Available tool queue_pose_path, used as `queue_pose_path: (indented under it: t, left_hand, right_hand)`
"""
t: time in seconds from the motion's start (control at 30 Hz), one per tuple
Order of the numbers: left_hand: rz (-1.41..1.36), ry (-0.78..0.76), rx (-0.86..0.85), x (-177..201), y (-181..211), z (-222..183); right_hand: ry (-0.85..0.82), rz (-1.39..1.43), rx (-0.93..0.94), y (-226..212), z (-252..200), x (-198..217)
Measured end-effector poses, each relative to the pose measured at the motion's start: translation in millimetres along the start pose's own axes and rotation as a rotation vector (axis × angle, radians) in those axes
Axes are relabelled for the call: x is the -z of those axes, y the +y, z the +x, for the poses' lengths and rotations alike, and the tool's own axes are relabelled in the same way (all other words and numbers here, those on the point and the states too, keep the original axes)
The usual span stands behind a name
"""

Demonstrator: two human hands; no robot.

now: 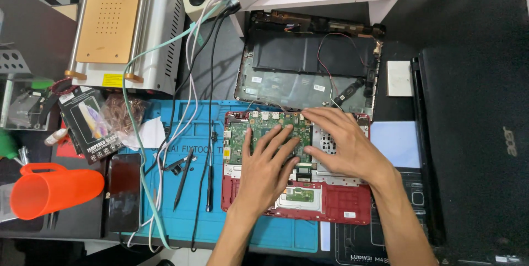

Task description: The recorder is reassembling a laptop by installing the motherboard and connecting various internal ribbon cables.

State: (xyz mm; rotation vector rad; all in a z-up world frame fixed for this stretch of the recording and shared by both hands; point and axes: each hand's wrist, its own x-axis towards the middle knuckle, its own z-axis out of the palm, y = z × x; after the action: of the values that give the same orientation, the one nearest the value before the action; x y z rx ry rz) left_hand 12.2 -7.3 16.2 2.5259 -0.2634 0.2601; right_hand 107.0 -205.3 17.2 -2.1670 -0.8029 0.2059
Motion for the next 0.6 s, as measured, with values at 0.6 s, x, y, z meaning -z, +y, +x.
queue_pose_path:
  t: [0.6]
  left_hand:
    - [0.015, 0.048, -0.027, -9.6, -5.7, 3.1]
  right_hand:
    - [0.02, -0.074, 0.076, 6.4, 2.3, -10.8]
